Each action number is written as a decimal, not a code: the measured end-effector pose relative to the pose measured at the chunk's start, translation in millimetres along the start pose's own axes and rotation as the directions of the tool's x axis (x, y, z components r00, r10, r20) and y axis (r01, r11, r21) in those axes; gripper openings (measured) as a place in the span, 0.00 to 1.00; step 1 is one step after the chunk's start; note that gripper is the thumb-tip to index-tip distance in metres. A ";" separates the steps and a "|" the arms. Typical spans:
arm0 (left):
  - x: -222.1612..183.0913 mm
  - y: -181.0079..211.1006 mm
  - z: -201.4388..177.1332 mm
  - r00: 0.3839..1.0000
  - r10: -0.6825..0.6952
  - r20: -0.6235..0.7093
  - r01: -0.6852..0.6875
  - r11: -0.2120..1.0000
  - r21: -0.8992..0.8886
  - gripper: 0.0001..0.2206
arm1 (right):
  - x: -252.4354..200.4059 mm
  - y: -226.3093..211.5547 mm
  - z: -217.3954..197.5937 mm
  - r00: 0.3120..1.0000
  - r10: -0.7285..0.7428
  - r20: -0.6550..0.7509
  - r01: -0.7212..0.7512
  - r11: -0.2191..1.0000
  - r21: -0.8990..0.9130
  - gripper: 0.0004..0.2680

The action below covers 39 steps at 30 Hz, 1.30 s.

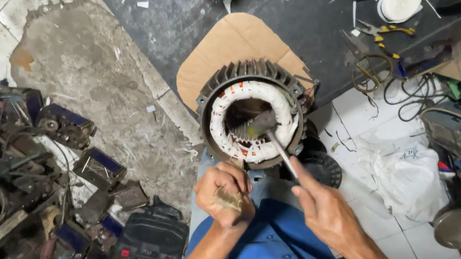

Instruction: Repairing an electric motor by shaping internal coils with a hammer and trimming wires with scissors.

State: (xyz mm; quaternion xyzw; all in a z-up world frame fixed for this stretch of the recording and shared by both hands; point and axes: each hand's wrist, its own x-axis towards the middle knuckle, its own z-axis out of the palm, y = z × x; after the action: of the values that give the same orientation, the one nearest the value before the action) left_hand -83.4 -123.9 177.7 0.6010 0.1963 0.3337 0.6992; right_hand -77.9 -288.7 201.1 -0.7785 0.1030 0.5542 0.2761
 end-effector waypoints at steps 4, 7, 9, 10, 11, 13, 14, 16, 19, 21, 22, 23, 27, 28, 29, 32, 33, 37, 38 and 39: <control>-1.3 -4.0 1.7 0.999 -0.031 -0.019 0.030 0.997 -0.066 0.35 | 11.0 11.9 29.8 0.640 -0.433 -0.635 0.505 0.859 -0.077 0.20; 1.6 1.8 -0.3 0.999 -0.041 0.001 0.041 0.998 -0.046 0.35 | 12.2 14.7 39.6 0.963 -0.271 0.000 0.271 0.963 0.000 0.25; -2.6 -4.0 -0.6 0.998 -0.056 -0.006 0.056 0.998 -0.021 0.36 | 20.9 32.6 36.8 0.928 -0.305 -0.213 0.320 0.947 0.038 0.23; -0.3 -1.6 -1.5 0.998 -0.063 -0.020 0.063 0.998 -0.007 0.36 | 19.3 27.3 40.3 0.933 -0.303 -0.194 0.316 0.948 0.035 0.23; 2.0 0.5 -3.0 0.998 -0.061 -0.025 0.059 0.997 -0.048 0.35 | 17.9 22.1 44.3 0.898 -0.411 -0.159 0.419 0.908 0.023 0.23; 0.6 -5.4 -0.4 0.999 -0.051 -0.012 0.049 0.992 -0.114 0.34 | 20.0 17.5 36.5 0.845 -0.512 -0.153 0.520 0.854 0.012 0.24; -0.4 -5.0 -4.2 0.999 -0.054 0.000 0.054 0.991 -0.121 0.34 | 17.0 11.4 29.9 0.910 -0.400 -0.106 0.404 0.915 0.018 0.23; 2.4 -5.5 -5.1 0.998 -0.054 0.009 0.055 0.990 -0.128 0.34 | 18.7 7.9 35.8 0.957 -0.284 -0.056 0.285 0.958 0.015 0.23; -1.1 -3.7 -6.4 0.999 -0.032 0.022 0.034 0.996 -0.082 0.34 | 23.5 19.2 56.3 0.828 -0.445 -0.342 0.467 0.884 -0.020 0.23; 1.3 -2.8 -9.1 0.999 -0.051 0.017 0.052 0.996 -0.068 0.34 | 25.4 12.4 34.7 0.936 -0.347 -0.068 0.344 0.938 -0.048 0.23; 1.5 -4.8 -6.4 0.998 -0.051 0.023 0.053 0.995 -0.080 0.34 | 23.0 11.6 41.1 0.936 -0.344 -0.081 0.341 0.939 -0.050 0.23; 1.4 -7.0 -4.4 0.998 -0.057 0.023 0.059 0.994 -0.097 0.34 | 20.9 11.0 48.5 0.884 -0.399 -0.242 0.406 0.914 -0.023 0.23; 1.9 -7.4 -8.0 0.999 -0.030 -0.016 0.028 0.993 -0.117 0.34 | 15.2 2.9 37.3 0.937 -0.338 -0.092 0.335 0.941 -0.052 0.23; 2.9 -9.4 -5.5 1.000 -0.025 -0.004 0.025 0.990 -0.136 0.34 | 16.4 6.2 40.5 0.934 -0.338 -0.114 0.334 0.941 -0.053 0.23; 3.9 -11.5 -3.7 1.000 -0.021 0.013 0.023 0.990 -0.139 0.33 | 18.0 9.3 44.6 0.910 -0.380 -0.165 0.385 0.923 -0.004 0.23; -3.8 -12.4 -18.4 0.997 -0.056 0.054 0.064 0.985 -0.163 0.32 | 10.1 4.3 37.6 0.941 -0.327 -0.086 0.329 0.944 0.009 0.24; -3.5 -15.1 -24.7 0.989 -0.087 0.118 0.110 0.972 -0.205 0.30 | 8.6 -2.2 31.9 0.976 -0.217 -0.003 0.216 0.976 -0.023 0.24; -12.6 1.4 -42.2 0.988 -0.073 0.138 0.093 0.984 -0.151 0.33 | -1.5 17.2 34.9 0.954 -0.261 -0.151 0.271 0.961 0.054 0.24; -18.3 2.8 -51.7 0.981 -0.082 0.178 0.115 0.975 -0.188 0.32 | -8.4 12.8 31.5 0.920 -0.289 -0.265 0.308 0.951 0.030 0.23; -23.7 3.9 -60.9 0.972 -0.089 0.219 0.139 0.965 -0.223 0.33 | -15.2 8.3 27.6 0.872 -0.315 -0.374 0.341 0.940 0.002 0.23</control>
State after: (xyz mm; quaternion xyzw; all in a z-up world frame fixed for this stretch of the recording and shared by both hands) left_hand -142.0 -97.1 166.3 0.5325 0.1157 0.2495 0.8005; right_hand -109.6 -282.7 206.0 -0.8648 0.0381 0.3395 0.3679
